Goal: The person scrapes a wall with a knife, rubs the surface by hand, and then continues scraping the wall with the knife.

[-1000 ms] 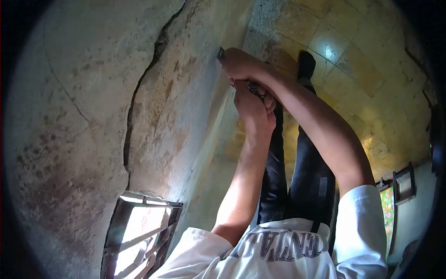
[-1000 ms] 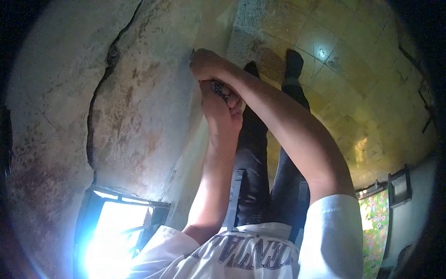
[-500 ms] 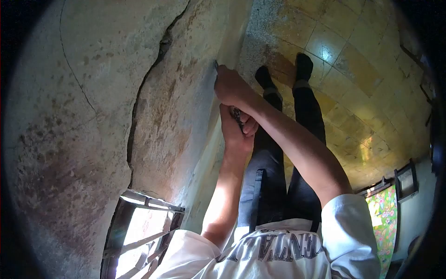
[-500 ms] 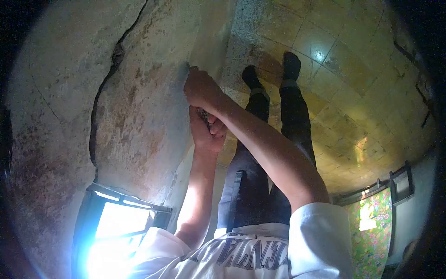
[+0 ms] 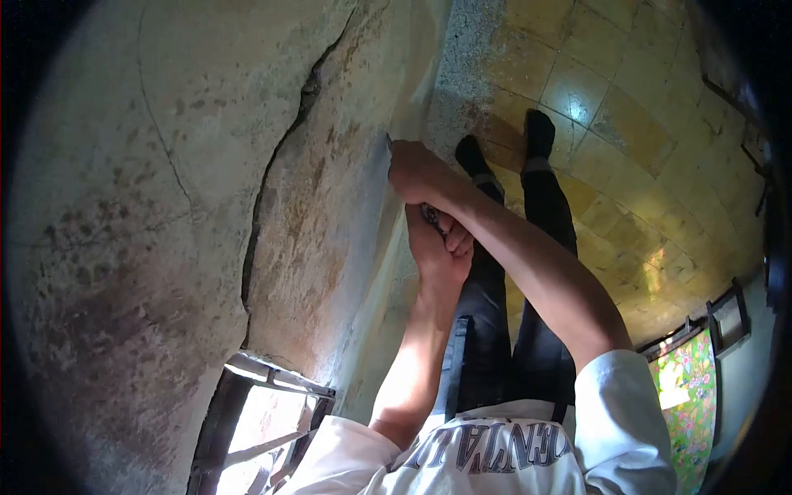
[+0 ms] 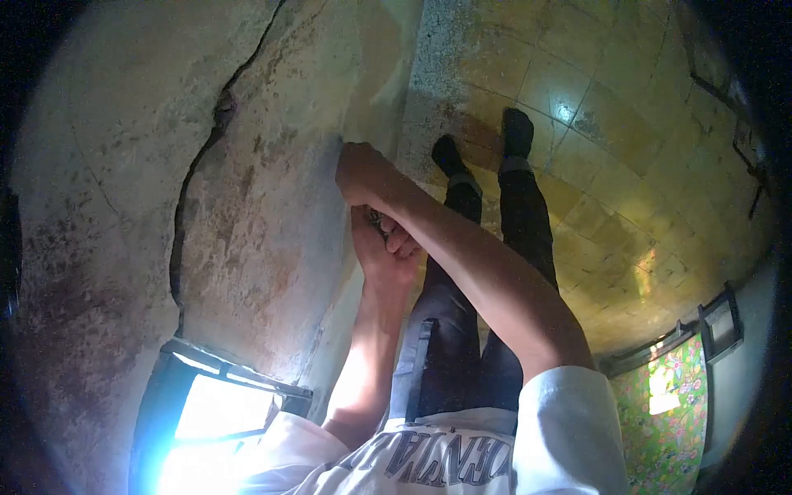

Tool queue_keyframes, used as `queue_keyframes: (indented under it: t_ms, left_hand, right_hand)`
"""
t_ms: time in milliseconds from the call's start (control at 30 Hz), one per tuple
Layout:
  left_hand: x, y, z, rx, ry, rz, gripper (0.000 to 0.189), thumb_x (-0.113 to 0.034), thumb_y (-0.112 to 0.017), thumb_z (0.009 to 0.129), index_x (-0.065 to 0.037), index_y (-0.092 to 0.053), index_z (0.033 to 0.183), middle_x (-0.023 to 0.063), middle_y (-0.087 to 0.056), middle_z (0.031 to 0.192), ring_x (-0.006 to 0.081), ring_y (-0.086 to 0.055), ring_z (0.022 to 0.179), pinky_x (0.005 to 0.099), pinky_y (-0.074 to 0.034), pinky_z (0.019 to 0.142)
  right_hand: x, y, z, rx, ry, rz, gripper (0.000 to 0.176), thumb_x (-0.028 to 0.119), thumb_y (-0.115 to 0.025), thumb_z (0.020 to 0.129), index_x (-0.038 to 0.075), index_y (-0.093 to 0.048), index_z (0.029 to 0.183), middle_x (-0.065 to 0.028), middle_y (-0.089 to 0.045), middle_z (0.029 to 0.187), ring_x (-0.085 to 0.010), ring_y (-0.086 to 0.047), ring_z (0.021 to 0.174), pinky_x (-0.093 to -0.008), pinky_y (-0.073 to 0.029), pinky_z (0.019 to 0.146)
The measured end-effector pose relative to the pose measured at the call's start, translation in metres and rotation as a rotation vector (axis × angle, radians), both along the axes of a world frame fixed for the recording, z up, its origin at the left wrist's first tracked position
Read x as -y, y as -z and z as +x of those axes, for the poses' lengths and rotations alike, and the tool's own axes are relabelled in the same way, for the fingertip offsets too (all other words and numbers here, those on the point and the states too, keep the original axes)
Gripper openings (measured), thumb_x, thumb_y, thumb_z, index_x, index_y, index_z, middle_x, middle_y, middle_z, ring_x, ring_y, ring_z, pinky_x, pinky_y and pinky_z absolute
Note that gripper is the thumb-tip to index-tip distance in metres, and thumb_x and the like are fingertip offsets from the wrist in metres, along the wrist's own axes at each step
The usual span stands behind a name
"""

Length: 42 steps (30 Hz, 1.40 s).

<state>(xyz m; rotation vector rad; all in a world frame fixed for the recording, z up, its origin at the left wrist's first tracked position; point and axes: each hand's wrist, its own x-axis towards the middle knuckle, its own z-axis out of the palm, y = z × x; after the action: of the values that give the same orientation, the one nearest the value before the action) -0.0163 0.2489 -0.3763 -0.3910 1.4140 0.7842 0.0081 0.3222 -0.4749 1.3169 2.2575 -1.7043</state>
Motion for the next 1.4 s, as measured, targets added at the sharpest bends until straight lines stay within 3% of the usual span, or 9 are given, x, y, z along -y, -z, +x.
queue_keyframes:
  t_ms: [233, 333, 467, 667, 800, 933, 1033, 1133, 1400]
  left_hand:
    - [0.000, -0.006, 0.000, 0.001, 0.029, 0.031, 0.049, -0.044, -0.032, 0.102, -0.017, -0.043, 0.063, -0.0072, -0.036, 0.049, 0.0060, -0.029, 0.034, 0.0219, -0.019, 0.031]
    - [-0.001, 0.012, -0.004, 0.098, 0.019, 0.048, 0.046, -0.048, -0.034, 0.102, -0.016, -0.046, 0.070, -0.0055, -0.039, 0.052, 0.0071, -0.033, 0.035, 0.0220, -0.021, 0.030]
    - [-0.003, 0.002, 0.006, -0.061, -0.026, 0.008, 0.046, -0.044, -0.033, 0.102, -0.017, -0.042, 0.065, -0.0066, -0.038, 0.051, 0.0059, -0.029, 0.034, 0.0224, -0.019, 0.031]
    - [-0.007, 0.034, -0.009, -0.014, 0.023, 0.077, 0.046, -0.043, -0.033, 0.102, -0.018, -0.041, 0.064, -0.0063, -0.036, 0.049, 0.0064, -0.029, 0.034, 0.0235, -0.017, 0.032]
    - [0.012, 0.012, -0.001, 0.048, 0.001, 0.116, 0.044, -0.045, -0.033, 0.102, -0.016, -0.044, 0.070, -0.0053, -0.039, 0.053, 0.0081, -0.033, 0.036, 0.0233, -0.021, 0.033]
    - [0.001, 0.016, 0.007, 0.054, -0.012, 0.067, 0.048, -0.048, -0.033, 0.101, -0.017, -0.043, 0.066, -0.0058, -0.039, 0.052, 0.0080, -0.033, 0.035, 0.0236, -0.022, 0.031]
    - [0.005, 0.019, 0.010, 0.026, 0.011, 0.112, 0.043, -0.042, -0.033, 0.102, -0.017, -0.044, 0.069, -0.0073, -0.037, 0.051, 0.0051, -0.031, 0.036, 0.0224, -0.020, 0.032]
    - [0.008, 0.014, 0.004, -0.011, 0.034, 0.100, 0.041, -0.042, -0.034, 0.102, -0.017, -0.045, 0.071, -0.0072, -0.037, 0.052, 0.0049, -0.030, 0.036, 0.0220, -0.021, 0.032]
    - [0.032, 0.014, -0.024, -0.040, 0.041, 0.026, 0.042, -0.040, -0.033, 0.103, -0.017, -0.044, 0.069, -0.0071, -0.036, 0.051, 0.0055, -0.029, 0.036, 0.0219, -0.021, 0.032]
  right_hand:
    - [-0.001, -0.017, 0.004, 0.033, 0.019, -0.034, 0.016, 0.006, -0.059, 0.076, -0.004, -0.070, 0.083, -0.0250, -0.063, 0.098, -0.0378, -0.064, 0.095, -0.0401, -0.051, 0.084]
    - [-0.007, -0.005, 0.007, 0.017, 0.140, -0.245, 0.017, 0.007, -0.059, 0.077, -0.003, -0.070, 0.084, -0.0237, -0.064, 0.097, -0.0359, -0.064, 0.097, -0.0384, -0.051, 0.085]
    - [0.004, 0.006, 0.001, 0.063, 0.094, 0.109, 0.022, 0.011, -0.065, 0.067, 0.005, -0.075, 0.086, -0.0177, -0.070, 0.088, -0.0320, -0.068, 0.086, -0.0396, -0.054, 0.078]
    - [0.009, 0.059, -0.026, 0.100, -0.027, 0.052, 0.019, 0.006, -0.058, 0.075, -0.001, -0.072, 0.086, -0.0228, -0.067, 0.096, -0.0349, -0.067, 0.085, -0.0397, -0.054, 0.075]
    - [-0.004, -0.016, 0.011, 0.013, 0.080, -0.023, 0.018, 0.006, -0.058, 0.076, -0.002, -0.071, 0.086, -0.0223, -0.068, 0.092, -0.0353, -0.068, 0.085, -0.0412, -0.054, 0.074]
    - [-0.005, 0.010, 0.010, -0.052, -0.100, 0.169, 0.016, 0.005, -0.057, 0.078, -0.004, -0.068, 0.084, -0.0237, -0.067, 0.088, -0.0383, -0.068, 0.085, -0.0427, -0.054, 0.074]
    - [-0.002, 0.005, 0.011, 0.054, 0.173, -0.091, 0.016, 0.006, -0.057, 0.078, -0.004, -0.068, 0.082, -0.0246, -0.067, 0.090, -0.0381, -0.067, 0.088, -0.0427, -0.054, 0.076]
    - [0.000, -0.005, 0.010, 0.007, 0.177, -0.147, 0.019, 0.009, -0.059, 0.076, -0.004, -0.070, 0.085, -0.0230, -0.067, 0.088, -0.0373, -0.065, 0.093, -0.0427, -0.052, 0.080]
    - [0.039, 0.020, -0.029, 0.004, 0.028, 0.176, 0.020, 0.014, -0.062, 0.073, 0.004, -0.074, 0.086, -0.0146, -0.070, 0.089, -0.0337, -0.066, 0.090, -0.0400, -0.053, 0.079]
